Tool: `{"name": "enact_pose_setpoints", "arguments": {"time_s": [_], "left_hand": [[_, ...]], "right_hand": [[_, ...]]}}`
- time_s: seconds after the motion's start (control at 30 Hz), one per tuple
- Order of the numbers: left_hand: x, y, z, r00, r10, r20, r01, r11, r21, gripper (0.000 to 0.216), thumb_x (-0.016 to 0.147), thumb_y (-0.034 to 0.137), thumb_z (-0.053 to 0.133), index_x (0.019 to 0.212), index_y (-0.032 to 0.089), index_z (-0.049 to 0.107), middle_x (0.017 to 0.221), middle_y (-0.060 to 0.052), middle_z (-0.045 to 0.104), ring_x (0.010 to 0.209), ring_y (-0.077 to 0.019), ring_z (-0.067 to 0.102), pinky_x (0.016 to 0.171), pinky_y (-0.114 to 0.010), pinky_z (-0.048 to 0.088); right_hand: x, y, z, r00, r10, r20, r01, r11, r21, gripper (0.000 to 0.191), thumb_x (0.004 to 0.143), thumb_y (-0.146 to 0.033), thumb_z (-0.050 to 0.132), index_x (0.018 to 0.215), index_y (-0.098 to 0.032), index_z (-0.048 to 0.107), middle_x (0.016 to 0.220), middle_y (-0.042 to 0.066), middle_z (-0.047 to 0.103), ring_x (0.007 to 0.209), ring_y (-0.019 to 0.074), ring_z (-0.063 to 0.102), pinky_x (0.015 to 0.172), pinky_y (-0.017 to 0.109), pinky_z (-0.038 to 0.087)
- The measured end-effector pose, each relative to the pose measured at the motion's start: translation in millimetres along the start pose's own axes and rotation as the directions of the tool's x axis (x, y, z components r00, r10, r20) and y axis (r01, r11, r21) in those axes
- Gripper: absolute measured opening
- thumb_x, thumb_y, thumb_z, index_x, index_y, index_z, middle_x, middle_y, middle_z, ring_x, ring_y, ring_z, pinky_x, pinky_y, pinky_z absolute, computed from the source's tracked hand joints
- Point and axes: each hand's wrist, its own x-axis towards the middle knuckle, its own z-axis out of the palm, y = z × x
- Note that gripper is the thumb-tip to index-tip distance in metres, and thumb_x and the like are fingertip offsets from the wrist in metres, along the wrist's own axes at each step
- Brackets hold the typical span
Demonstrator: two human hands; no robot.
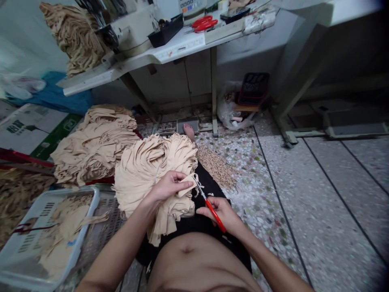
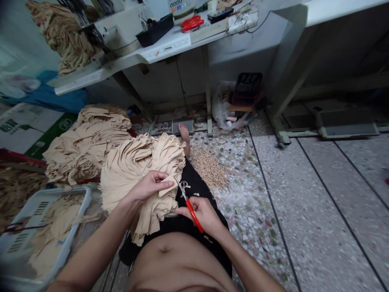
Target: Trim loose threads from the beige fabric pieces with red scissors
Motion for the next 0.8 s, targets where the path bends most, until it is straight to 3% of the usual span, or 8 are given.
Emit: {"name": "enact_pose_setpoints", "arguments": {"time_s": [0.1,0.3,0.53,0.8], "left_hand": [[-1.6,1.6,-0.2,0.997,0.027,0.073,-0.031,0.998,0.056,0.038,0.076,0.044,0.085,0.084,0.008,0.076,0.068,-0.003,0.063,0.057,-0.0083,0.047,0.053,-0.019,0.031],[-1.3,1.9,0.6,0.973,0.034,0.229,-0.083,0.975,0.205,0.038,0.082,0.045,0.078,0.087,0.008,0.077,0.074,-0.004,0.063,0.064,-0.0107,0.048,0.056,-0.021,0.034],[0.6,2.0,4.8,0.968,0.009,0.252,-0.075,0.965,0.253,0.04,0.082,0.048,0.077,0.088,0.008,0.076,0.07,-0.002,0.059,0.06,-0.0093,0.043,0.054,-0.02,0.031],[-0.5,6.9,9.7,0.97,0.016,0.242,-0.076,0.968,0.24,0.045,0.08,0.053,0.077,0.084,0.008,0.076,0.067,-0.002,0.058,0.058,-0.0099,0.043,0.054,-0.021,0.031]], "right_hand": [[-6.0,1.5,-4.3,0.999,-0.049,0.021,0.049,0.999,0.0,0.05,0.087,-0.061,0.07,0.069,-0.021,0.045,0.06,-0.006,0.044,0.054,0.0108,0.041,0.049,0.024,0.026],[-14.0,-13.5,-12.2,0.975,-0.168,0.147,0.179,0.982,-0.067,0.04,0.1,-0.056,0.052,0.081,-0.02,0.049,0.071,-0.004,0.05,0.064,0.0125,0.043,0.058,0.024,0.032],[-6.4,-13.9,-8.4,0.988,-0.141,0.057,0.147,0.982,-0.115,0.045,0.091,-0.057,0.066,0.073,-0.02,0.047,0.067,-0.006,0.042,0.062,0.0113,0.036,0.057,0.024,0.03],[-7.0,10.9,4.3,0.992,-0.074,-0.102,0.075,0.997,0.006,0.055,0.079,-0.061,0.077,0.063,-0.02,0.044,0.059,-0.006,0.039,0.056,0.0103,0.033,0.05,0.024,0.024]]}}
